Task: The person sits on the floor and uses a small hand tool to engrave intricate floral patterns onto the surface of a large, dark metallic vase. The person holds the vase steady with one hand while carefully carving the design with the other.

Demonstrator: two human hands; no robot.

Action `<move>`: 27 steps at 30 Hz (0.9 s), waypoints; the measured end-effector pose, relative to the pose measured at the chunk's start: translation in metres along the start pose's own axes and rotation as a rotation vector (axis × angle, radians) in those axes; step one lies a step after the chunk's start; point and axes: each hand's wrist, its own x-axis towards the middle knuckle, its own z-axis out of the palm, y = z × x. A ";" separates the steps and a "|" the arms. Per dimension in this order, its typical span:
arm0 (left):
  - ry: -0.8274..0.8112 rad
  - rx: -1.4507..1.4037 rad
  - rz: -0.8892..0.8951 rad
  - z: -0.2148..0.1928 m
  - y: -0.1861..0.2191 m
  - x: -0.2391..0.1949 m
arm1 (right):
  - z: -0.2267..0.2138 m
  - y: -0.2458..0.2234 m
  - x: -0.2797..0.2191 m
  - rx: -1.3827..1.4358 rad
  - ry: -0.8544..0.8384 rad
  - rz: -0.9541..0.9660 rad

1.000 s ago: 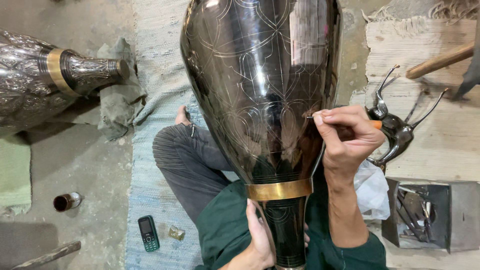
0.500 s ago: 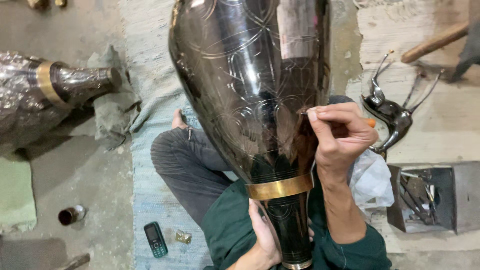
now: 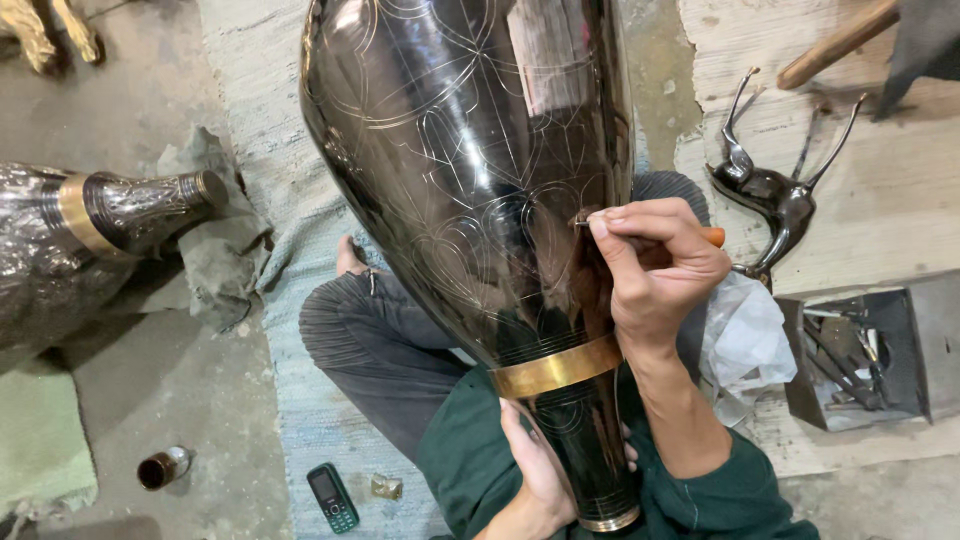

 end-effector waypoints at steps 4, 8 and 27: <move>0.080 0.040 -0.017 0.000 0.003 -0.002 | 0.001 -0.001 -0.002 -0.003 0.005 -0.005; 0.071 0.059 -0.029 0.001 0.004 -0.003 | 0.000 -0.004 -0.005 -0.026 -0.011 -0.028; 0.043 0.090 0.011 0.015 0.009 -0.010 | 0.004 -0.008 -0.012 -0.051 0.029 -0.012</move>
